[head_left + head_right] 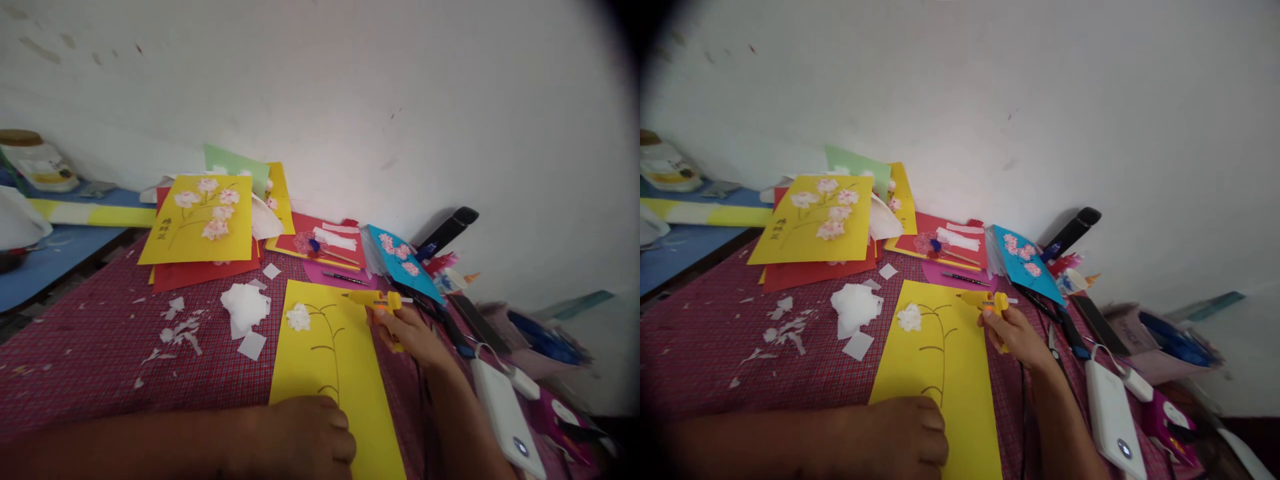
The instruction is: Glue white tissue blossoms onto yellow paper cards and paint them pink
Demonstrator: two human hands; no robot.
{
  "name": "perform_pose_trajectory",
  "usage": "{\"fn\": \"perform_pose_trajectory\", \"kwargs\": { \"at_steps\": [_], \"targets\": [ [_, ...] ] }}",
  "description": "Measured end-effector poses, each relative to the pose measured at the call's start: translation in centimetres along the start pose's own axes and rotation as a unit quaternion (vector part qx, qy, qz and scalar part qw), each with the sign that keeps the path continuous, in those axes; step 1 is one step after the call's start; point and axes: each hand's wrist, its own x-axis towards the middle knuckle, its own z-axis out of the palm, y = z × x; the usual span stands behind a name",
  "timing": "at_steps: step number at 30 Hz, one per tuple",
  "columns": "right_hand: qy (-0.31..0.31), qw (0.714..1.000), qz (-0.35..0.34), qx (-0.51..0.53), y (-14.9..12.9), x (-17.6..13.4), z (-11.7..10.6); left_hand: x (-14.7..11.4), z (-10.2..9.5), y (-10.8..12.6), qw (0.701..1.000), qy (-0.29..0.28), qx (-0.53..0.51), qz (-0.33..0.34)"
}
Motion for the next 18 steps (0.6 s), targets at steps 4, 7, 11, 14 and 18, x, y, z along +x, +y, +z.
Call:
{"fn": "perform_pose_trajectory", "kwargs": {
  "at_steps": [4, 7, 11, 14, 18],
  "targets": [
    [-0.017, 0.999, 0.051, -0.006, 0.6, -0.3, -0.5, 0.3, -0.9, 0.2, 1.0, -0.016, 0.007, 0.0],
    [-0.03, 0.997, 0.071, -0.022, 0.6, -0.3, -0.6, 0.3, -0.8, 0.2, 1.0, -0.017, 0.004, -0.001],
    [-0.05, 0.995, 0.08, -0.03, 0.2, -0.2, -0.5, 0.1, -0.2, 0.1, 1.0, -0.01, -0.003, -0.008],
    [-0.054, 0.994, 0.085, -0.036, 0.0, -0.1, -0.4, -0.1, 0.2, 0.0, 1.0, -0.005, -0.008, -0.004],
    [-0.062, 0.993, 0.086, -0.042, 0.2, -0.1, -0.3, -0.2, 0.4, 0.1, 1.0, -0.002, -0.007, -0.006]
  ]
}}
